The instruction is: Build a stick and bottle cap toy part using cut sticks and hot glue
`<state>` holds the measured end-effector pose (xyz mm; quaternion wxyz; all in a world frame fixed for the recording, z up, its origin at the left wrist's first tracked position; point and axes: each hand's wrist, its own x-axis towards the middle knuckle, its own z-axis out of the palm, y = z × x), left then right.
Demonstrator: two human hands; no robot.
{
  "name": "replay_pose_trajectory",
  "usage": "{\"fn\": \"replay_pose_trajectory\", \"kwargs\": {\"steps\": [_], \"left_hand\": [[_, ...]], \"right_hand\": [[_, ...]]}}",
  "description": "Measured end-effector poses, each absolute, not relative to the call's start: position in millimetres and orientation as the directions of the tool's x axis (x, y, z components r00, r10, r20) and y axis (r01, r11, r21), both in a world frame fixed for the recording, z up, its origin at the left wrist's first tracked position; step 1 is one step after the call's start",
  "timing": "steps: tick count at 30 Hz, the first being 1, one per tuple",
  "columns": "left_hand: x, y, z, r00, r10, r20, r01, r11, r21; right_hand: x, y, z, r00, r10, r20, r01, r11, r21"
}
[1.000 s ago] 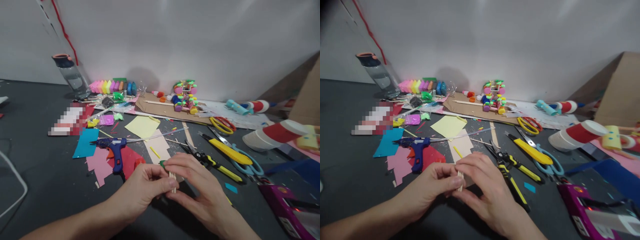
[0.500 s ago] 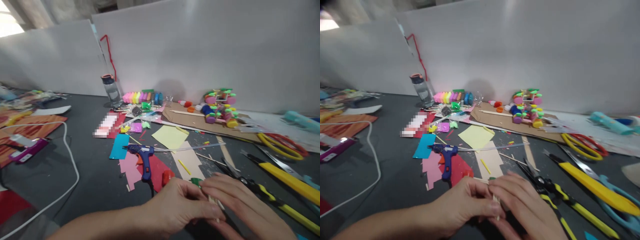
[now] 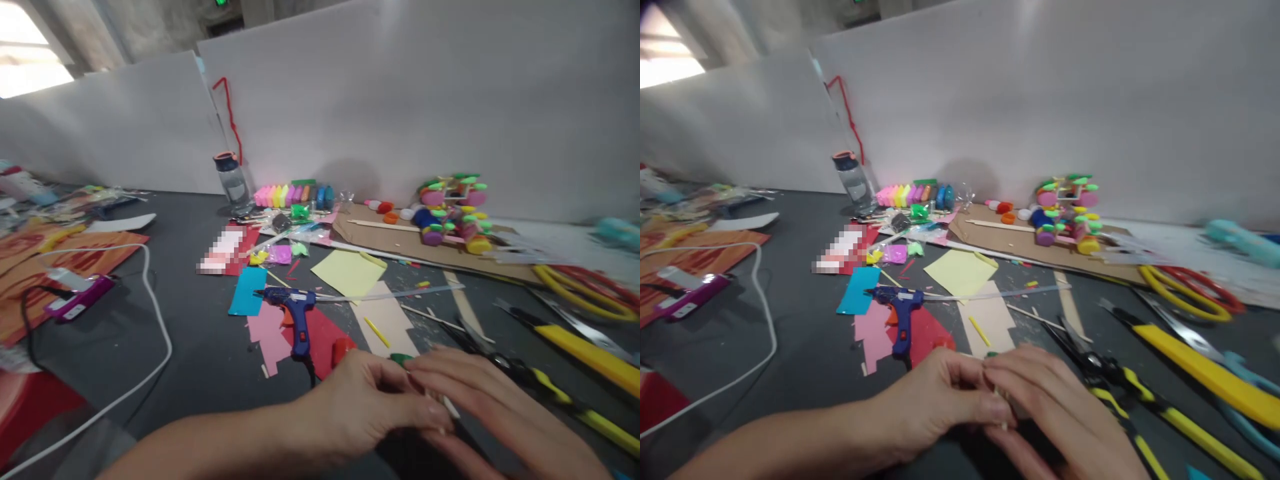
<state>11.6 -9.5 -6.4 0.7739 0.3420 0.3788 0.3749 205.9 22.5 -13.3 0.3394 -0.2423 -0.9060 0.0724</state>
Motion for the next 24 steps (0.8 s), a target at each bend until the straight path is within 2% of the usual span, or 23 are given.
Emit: {"fn": "replay_pose_trajectory", "kwargs": {"steps": [4, 11, 18, 24], "left_hand": [[10.9, -11.8, -1.3, 0.423, 0.836, -0.349, -0.206, 0.464, 0.862], [8.5, -12.4, -2.1, 0.417, 0.851, -0.319, -0.204, 0.43, 0.879], [9.1, -12.4, -4.0, 0.432, 0.827, -0.359, -0.202, 0.477, 0.855], [7.3, -11.0, -2.2, 0.456, 0.806, -0.379, -0.19, 0.504, 0.843]], "right_hand": [[199.3, 14.0, -0.2, -0.622, 0.521, 0.585, 0.38, 0.854, -0.356], [198.1, 8.9, 0.2, -0.623, 0.603, 0.498, 0.363, 0.787, -0.5], [198.4, 11.9, 1.7, -0.624, 0.542, 0.563, 0.308, 0.833, -0.46], [198.7, 10.2, -0.9, -0.636, 0.531, 0.56, 0.292, 0.837, -0.462]]}}
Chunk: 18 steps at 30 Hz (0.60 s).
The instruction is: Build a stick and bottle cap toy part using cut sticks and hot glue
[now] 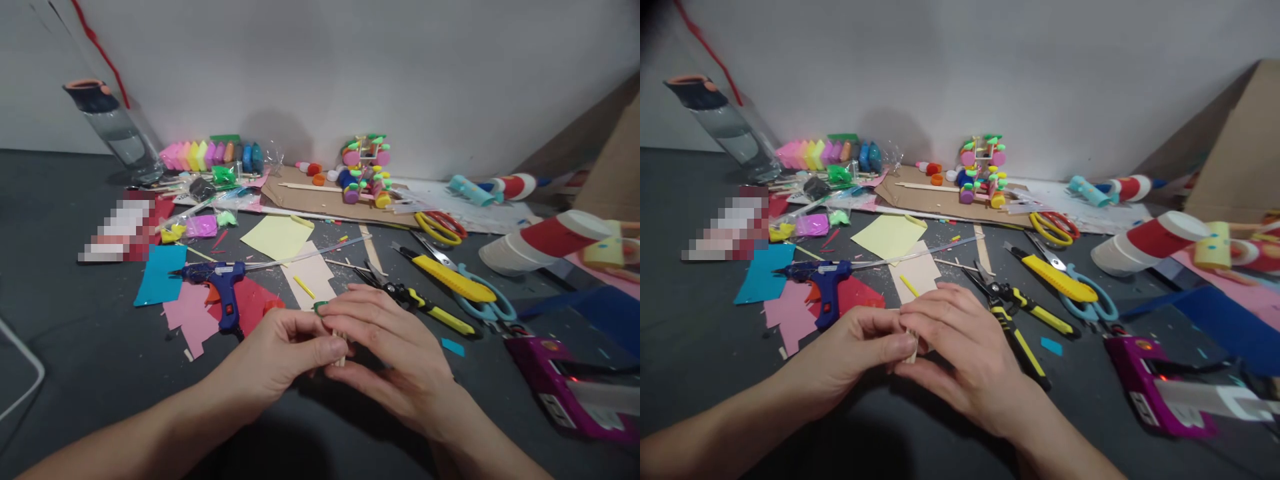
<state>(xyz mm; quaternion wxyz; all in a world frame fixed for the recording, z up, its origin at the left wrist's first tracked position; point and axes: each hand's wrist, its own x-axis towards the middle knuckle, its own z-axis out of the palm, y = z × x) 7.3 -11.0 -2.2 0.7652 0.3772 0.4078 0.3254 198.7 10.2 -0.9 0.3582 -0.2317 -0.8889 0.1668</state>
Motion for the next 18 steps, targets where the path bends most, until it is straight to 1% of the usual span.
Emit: {"fn": "replay_pose_trajectory", "kwargs": {"steps": [3, 7, 9, 12, 18], "left_hand": [[6.7, -11.0, -0.9, 0.445, 0.816, -0.37, -0.199, 0.493, 0.847], [7.4, -11.4, -1.0, 0.39, 0.826, -0.406, -0.24, 0.517, 0.821], [7.8, -11.8, -1.6, 0.384, 0.824, -0.417, -0.257, 0.529, 0.809], [8.4, -12.4, -2.9, 0.403, 0.815, -0.416, -0.279, 0.542, 0.792], [9.2, -10.8, -5.9, 0.443, 0.811, -0.383, -0.312, 0.54, 0.782]], "right_hand": [[199.4, 9.5, -2.6, -0.652, 0.535, 0.537, 0.284, 0.829, -0.481], [200.3, 9.2, -3.3, -0.664, 0.584, 0.467, 0.332, 0.79, -0.516], [200.0, 8.8, -2.8, -0.656, 0.593, 0.466, 0.333, 0.782, -0.527], [198.9, 7.9, -2.3, -0.642, 0.583, 0.498, 0.321, 0.794, -0.516], [199.8, 7.8, -3.8, -0.654, 0.572, 0.495, 0.346, 0.808, -0.476]]}}
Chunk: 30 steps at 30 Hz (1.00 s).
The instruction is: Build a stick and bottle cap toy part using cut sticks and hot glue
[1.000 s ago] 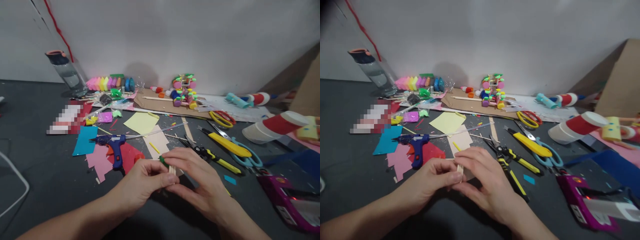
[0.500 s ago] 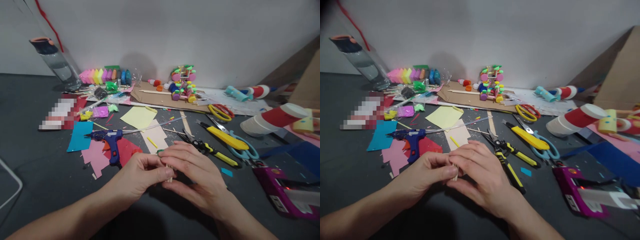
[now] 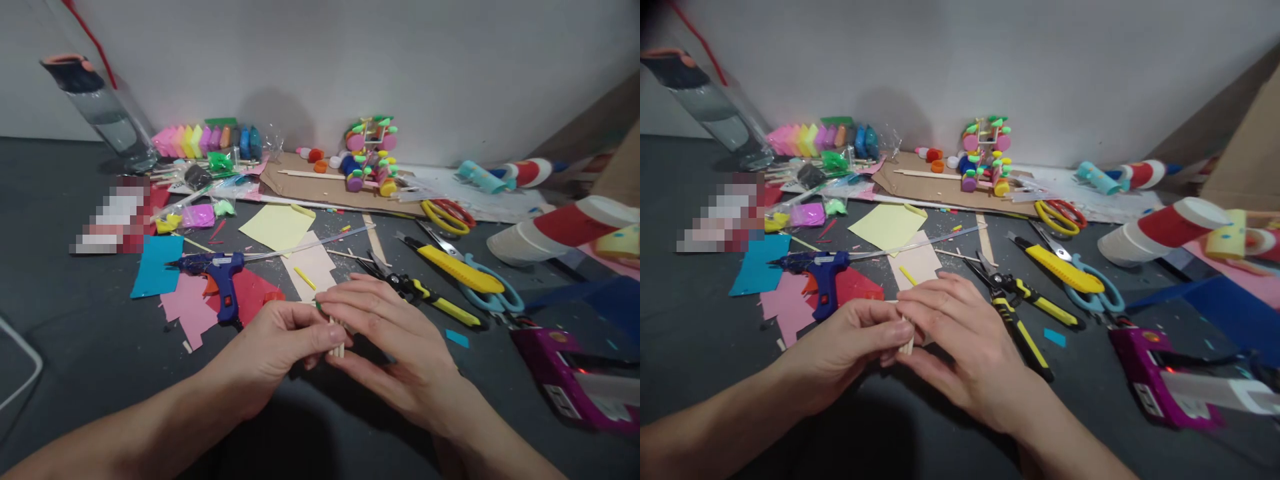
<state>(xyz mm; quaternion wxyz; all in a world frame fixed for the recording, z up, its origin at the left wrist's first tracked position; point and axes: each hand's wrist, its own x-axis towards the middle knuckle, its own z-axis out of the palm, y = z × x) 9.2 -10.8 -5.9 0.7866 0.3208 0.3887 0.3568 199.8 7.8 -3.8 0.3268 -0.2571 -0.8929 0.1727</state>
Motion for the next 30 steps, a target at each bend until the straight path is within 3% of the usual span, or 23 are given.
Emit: {"fn": "replay_pose_trajectory", "kwargs": {"steps": [8, 22, 30], "left_hand": [[8.5, -12.1, -7.6, 0.458, 0.804, -0.38, -0.325, 0.549, 0.77], [11.0, -9.6, 3.3, 0.393, 0.855, -0.337, -0.136, 0.417, 0.899], [10.0, -9.3, 5.0, 0.414, 0.824, -0.387, -0.122, 0.472, 0.873]], "right_hand": [[202.0, 9.7, -6.5, -0.667, 0.583, 0.465, 0.33, 0.79, -0.518], [200.8, 8.6, -5.6, -0.616, 0.581, 0.532, 0.343, 0.806, -0.482], [201.2, 10.4, -6.8, -0.641, 0.587, 0.495, 0.305, 0.786, -0.537]]}}
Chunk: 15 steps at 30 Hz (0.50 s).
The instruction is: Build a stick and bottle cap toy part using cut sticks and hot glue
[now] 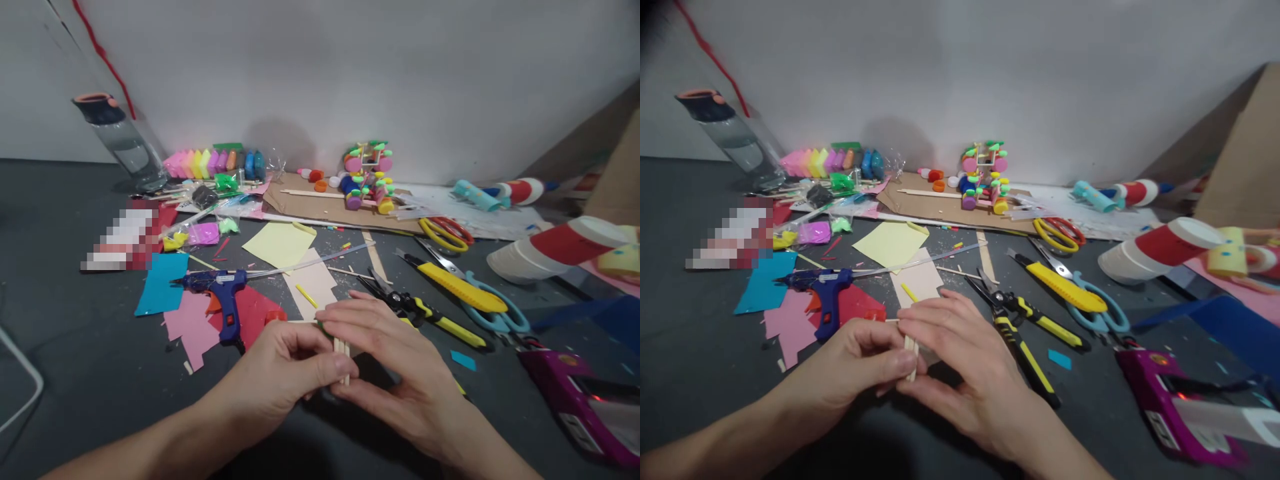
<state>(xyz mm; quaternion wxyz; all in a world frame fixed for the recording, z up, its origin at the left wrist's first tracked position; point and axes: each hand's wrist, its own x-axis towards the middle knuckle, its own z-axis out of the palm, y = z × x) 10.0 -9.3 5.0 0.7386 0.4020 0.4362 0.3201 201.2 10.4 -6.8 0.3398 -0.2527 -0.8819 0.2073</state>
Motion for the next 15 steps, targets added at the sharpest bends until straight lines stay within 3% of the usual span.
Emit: {"fn": "replay_pose_trajectory", "kwargs": {"steps": [15], "left_hand": [[9.8, -10.1, -0.5, 0.445, 0.798, -0.406, -0.188, 0.527, 0.829]], "right_hand": [[199.6, 10.6, -4.0, -0.665, 0.577, 0.474, 0.317, 0.793, -0.52]]}}
